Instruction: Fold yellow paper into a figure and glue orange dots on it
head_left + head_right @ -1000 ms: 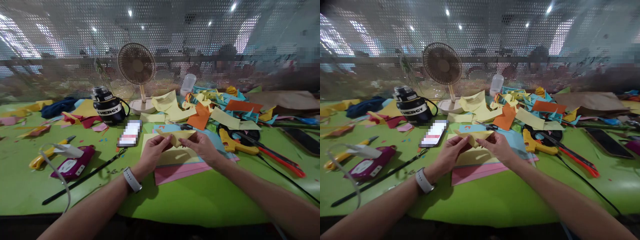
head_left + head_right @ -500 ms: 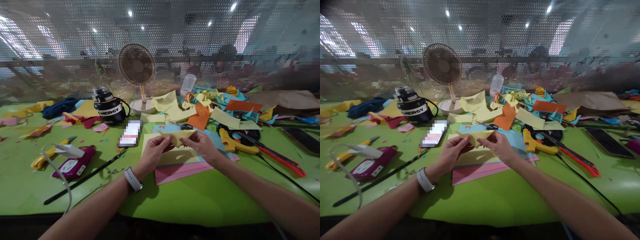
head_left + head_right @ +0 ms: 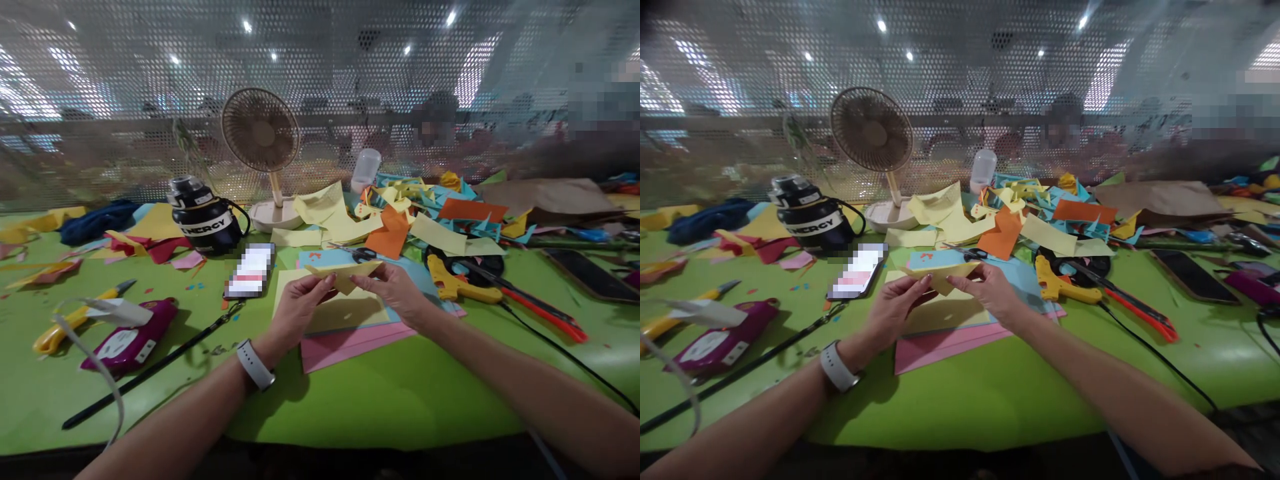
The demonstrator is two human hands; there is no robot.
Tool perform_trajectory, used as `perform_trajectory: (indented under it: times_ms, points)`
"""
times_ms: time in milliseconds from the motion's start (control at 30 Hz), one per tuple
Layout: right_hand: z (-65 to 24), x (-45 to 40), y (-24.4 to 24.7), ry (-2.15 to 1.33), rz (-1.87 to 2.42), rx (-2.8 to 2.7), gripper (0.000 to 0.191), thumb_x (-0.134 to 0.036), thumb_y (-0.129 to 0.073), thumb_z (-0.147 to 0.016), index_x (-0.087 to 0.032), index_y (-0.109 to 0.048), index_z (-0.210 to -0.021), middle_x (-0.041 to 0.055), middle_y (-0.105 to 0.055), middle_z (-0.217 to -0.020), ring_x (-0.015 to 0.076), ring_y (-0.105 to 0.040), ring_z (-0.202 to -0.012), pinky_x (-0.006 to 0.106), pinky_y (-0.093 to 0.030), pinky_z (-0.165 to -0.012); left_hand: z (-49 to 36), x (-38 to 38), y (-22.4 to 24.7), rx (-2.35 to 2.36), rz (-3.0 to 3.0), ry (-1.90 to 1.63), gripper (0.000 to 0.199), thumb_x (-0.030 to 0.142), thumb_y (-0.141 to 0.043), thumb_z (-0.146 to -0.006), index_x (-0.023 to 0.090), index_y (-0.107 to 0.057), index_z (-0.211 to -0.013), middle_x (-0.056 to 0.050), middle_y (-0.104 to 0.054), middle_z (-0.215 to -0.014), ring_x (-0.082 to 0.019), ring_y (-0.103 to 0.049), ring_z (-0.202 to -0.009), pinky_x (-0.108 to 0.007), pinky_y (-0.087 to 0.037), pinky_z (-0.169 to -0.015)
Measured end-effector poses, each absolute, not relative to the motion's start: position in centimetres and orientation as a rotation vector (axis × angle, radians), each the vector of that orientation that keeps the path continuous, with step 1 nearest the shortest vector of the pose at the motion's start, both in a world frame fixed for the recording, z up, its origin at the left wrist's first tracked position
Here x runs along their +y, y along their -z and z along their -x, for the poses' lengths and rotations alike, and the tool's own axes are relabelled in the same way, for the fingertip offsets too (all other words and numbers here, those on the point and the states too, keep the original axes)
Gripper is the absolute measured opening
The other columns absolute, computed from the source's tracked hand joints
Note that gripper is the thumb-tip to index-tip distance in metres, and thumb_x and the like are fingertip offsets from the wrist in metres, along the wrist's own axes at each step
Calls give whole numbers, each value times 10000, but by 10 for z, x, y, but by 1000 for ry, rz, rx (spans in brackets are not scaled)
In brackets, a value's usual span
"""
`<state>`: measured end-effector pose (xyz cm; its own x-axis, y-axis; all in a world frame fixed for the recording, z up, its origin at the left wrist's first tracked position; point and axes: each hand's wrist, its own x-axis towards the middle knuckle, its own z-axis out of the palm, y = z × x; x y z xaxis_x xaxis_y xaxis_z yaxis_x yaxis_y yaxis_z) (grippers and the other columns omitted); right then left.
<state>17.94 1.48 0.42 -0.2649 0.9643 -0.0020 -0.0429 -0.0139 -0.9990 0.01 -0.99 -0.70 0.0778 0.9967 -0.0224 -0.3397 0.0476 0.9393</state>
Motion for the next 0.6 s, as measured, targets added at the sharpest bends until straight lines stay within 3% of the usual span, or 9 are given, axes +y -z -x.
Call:
perform_trajectory:
  times_ms: [400, 600]
  points:
    - [-179, 21, -1, -1535, 1009, -1225, 276, -374, -827, -564, -179, -711, -720, -4, -694, -715, 123, -580, -647, 272, -434, -668, -1, -11, 5, 929, -963, -1275, 197, 335, -780, -670, 195, -757, -806, -8, -751, -812, -129, -665, -749, -248, -522, -792]
    - [-179, 21, -1, -1562, 965, -1211, 241, -426, -749, -671, -196, -723, -740, 4, -687, -728, 126, -595, -690, 277, -443, -704, 0, -9, 6, 916, -895, -1285, 200, 341, -795, -647, 181, -747, -756, -6, -747, -769, -123, -661, -708, -249, -520, -782]
